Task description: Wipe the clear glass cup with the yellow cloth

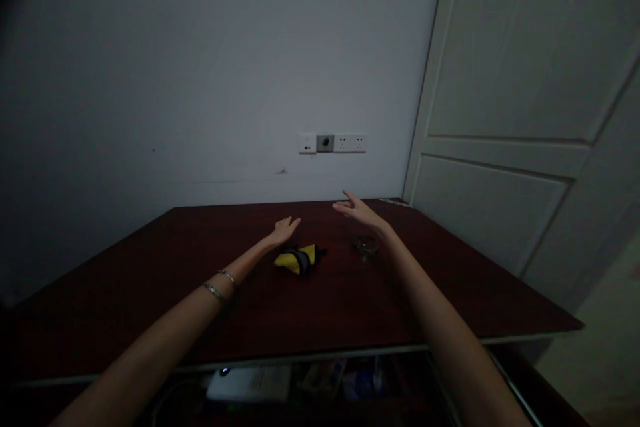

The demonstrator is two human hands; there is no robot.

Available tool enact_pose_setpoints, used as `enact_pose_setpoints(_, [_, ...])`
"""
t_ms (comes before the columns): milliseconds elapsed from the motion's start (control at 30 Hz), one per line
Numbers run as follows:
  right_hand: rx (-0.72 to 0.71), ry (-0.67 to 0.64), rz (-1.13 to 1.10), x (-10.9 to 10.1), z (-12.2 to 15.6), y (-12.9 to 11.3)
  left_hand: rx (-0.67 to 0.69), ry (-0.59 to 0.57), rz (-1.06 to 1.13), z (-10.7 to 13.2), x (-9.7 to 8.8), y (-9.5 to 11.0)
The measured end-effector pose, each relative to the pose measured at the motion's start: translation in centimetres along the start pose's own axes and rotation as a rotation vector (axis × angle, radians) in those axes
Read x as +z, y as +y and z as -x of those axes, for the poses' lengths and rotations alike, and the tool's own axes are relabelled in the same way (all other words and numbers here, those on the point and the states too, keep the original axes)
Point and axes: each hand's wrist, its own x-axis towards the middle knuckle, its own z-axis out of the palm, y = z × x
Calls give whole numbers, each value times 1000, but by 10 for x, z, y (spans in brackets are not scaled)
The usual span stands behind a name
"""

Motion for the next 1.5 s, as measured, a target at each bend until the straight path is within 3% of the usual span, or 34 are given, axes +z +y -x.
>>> enact_pose_setpoints(200, [-82, -53, 224, 76, -33, 32, -59, 0, -53, 17, -7, -63])
enact_pose_setpoints(300, [-45, 4, 299, 104, -46, 55, -41, 24, -79, 26, -8, -80])
enact_pose_setpoints(400, [-17, 82, 278, 118, -51, 73, -17, 64, -100, 31, -5, -88])
enact_pose_setpoints(767, [-32, 241, 260, 108, -24, 92, -33, 130, -172, 41, 9, -93])
enact_pose_setpoints(1033, [-83, 173, 354, 115, -20, 94, 1, 145, -218, 48, 10, -87])
enact_pose_setpoints(1500, [-84, 210, 350, 116, -20, 93, 8, 148, -241, 50, 9, -87])
